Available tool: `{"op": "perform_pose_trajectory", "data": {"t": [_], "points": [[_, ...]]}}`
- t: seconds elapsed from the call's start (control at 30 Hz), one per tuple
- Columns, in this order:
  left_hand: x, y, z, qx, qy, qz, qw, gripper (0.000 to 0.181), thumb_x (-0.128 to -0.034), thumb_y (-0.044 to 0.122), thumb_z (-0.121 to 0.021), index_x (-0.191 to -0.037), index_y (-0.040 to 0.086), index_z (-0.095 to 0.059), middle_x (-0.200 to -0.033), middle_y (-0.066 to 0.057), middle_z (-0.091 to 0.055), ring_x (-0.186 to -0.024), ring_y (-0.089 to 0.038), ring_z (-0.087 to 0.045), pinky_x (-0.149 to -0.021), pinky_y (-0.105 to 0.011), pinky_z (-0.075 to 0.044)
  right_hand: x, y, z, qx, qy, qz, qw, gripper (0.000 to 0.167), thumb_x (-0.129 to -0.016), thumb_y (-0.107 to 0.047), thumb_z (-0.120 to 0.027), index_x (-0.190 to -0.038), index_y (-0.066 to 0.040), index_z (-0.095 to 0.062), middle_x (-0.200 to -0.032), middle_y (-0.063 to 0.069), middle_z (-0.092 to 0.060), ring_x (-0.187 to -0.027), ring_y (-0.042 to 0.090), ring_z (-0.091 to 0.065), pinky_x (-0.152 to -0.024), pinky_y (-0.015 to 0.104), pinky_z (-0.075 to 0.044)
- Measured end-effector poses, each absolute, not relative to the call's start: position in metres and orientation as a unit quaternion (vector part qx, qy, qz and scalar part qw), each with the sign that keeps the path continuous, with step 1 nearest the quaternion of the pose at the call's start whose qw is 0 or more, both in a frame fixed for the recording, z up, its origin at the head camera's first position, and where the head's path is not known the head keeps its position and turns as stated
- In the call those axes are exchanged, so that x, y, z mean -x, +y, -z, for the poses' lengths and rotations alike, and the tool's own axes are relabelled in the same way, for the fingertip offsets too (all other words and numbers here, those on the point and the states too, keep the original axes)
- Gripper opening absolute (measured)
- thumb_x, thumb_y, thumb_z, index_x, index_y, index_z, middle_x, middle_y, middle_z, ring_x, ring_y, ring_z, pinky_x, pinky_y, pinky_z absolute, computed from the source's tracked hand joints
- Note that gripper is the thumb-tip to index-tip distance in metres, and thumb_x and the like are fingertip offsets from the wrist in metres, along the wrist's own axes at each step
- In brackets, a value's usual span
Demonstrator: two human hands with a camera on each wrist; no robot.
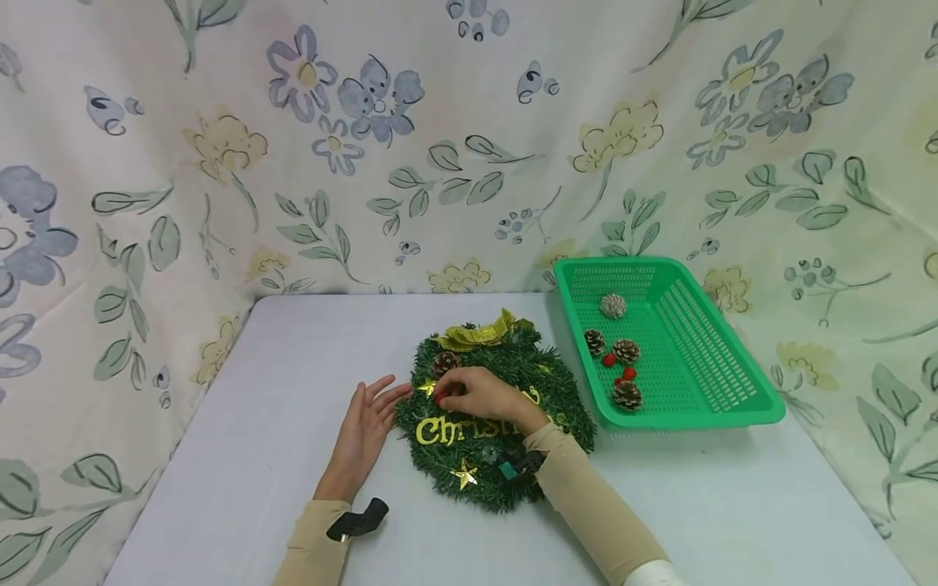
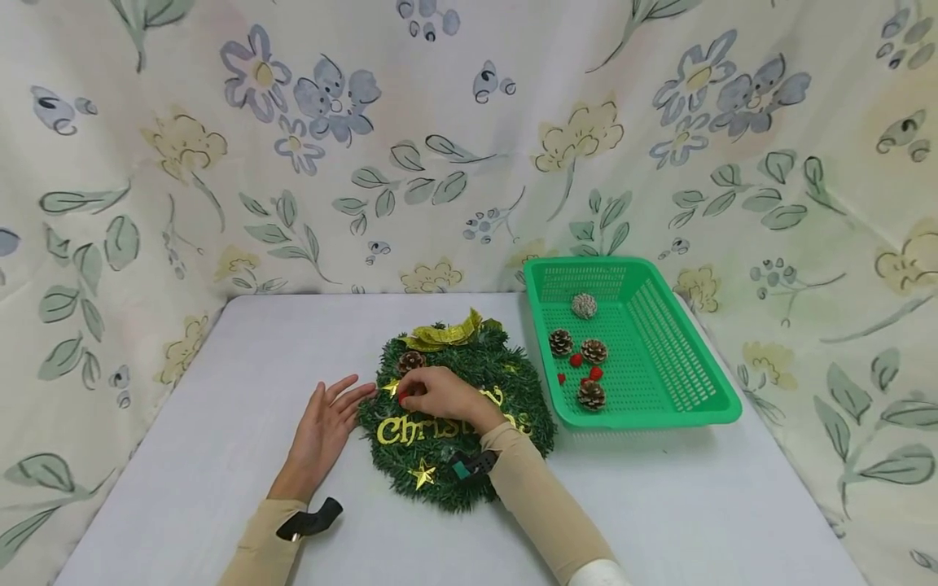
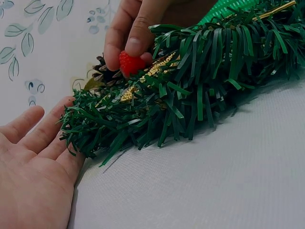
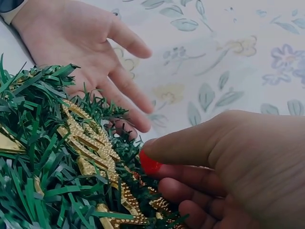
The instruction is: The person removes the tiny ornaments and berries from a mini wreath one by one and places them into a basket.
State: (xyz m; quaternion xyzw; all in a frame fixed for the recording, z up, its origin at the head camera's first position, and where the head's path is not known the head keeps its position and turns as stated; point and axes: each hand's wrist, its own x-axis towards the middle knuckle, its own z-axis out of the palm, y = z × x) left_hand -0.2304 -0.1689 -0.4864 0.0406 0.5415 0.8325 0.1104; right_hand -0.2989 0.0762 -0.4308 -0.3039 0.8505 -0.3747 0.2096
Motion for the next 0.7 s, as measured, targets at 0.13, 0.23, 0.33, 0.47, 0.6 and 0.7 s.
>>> {"op": "perform_pose_trajectory", "data": {"t": [0.13, 0.23, 0.33, 0.47, 0.6, 0.7], "points": [[0.23, -0.1674, 0.4867, -0.038, 0.543, -0.831, 0.113, 0.074, -0.1087, 0.058, -0.014, -0.162, 0.006, -0.016, -0.162, -0.027, -0.032, -0.141, -0.01, -0.047, -0.128, -0.035, -0.019, 0.2979, 0.079, 0.4314, 0.299, 0.847, 0.387, 0.206, 0.023, -0.101, -0.02, -0.066, -0.122, -0.013, -0.07, -0.112, 0.002, -0.071, -0.087, 0.01, -0.063, -0.075, 0.029, -0.052], [0.2298, -0.1664, 0.4872, -0.036, 0.543, -0.831, 0.113, 0.074, -0.1086, 0.058, -0.015, -0.161, 0.006, -0.016, -0.161, -0.027, -0.032, -0.141, -0.009, -0.047, -0.13, -0.045, -0.008, 0.2972, 0.0804, 0.4305, 0.3, 0.846, 0.389, 0.206, 0.02, -0.1, -0.02, -0.066, -0.119, -0.013, -0.071, -0.108, 0.001, -0.071, -0.084, 0.01, -0.063, -0.073, 0.029, -0.052], [0.2297, -0.1658, 0.4875, -0.035, 0.542, -0.832, 0.112, 0.076, -0.1082, 0.059, -0.017, -0.161, 0.006, -0.017, -0.161, -0.027, -0.032, -0.14, -0.009, -0.047, -0.13, -0.048, -0.005, 0.2971, 0.0811, 0.4293, 0.303, 0.843, 0.392, 0.208, 0.018, -0.099, -0.021, -0.068, -0.115, -0.014, -0.072, -0.106, 0.0, -0.071, -0.082, 0.011, -0.062, -0.072, 0.029, -0.052], [0.2296, -0.1663, 0.4872, -0.037, 0.544, -0.831, 0.108, 0.074, -0.1088, 0.058, -0.015, -0.161, 0.005, -0.017, -0.161, -0.027, -0.033, -0.14, -0.01, -0.048, -0.13, -0.049, -0.005, 0.2983, 0.0816, 0.4285, 0.308, 0.84, 0.395, 0.209, 0.015, -0.099, -0.024, -0.068, -0.112, -0.017, -0.072, -0.105, -0.002, -0.07, -0.081, 0.012, -0.061, -0.07, 0.03, -0.051], [0.2298, -0.1671, 0.4869, -0.04, 0.54, -0.834, 0.105, 0.072, -0.1096, 0.056, -0.015, -0.161, 0.005, -0.017, -0.161, -0.028, -0.033, -0.141, -0.011, -0.047, -0.13, -0.048, -0.004, 0.2997, 0.0818, 0.4276, 0.31, 0.837, 0.398, 0.212, 0.011, -0.099, -0.026, -0.069, -0.107, -0.019, -0.072, -0.101, -0.002, -0.071, -0.078, 0.012, -0.061, -0.067, 0.029, -0.05], [0.2298, -0.1675, 0.4868, -0.042, 0.54, -0.834, 0.105, 0.073, -0.1093, 0.056, -0.015, -0.161, 0.005, -0.016, -0.161, -0.028, -0.033, -0.142, -0.011, -0.046, -0.13, -0.048, -0.004, 0.3003, 0.0818, 0.4271, 0.313, 0.835, 0.398, 0.213, 0.01, -0.098, -0.027, -0.07, -0.105, -0.019, -0.071, -0.098, -0.003, -0.071, -0.077, 0.011, -0.062, -0.067, 0.027, -0.05]]}}
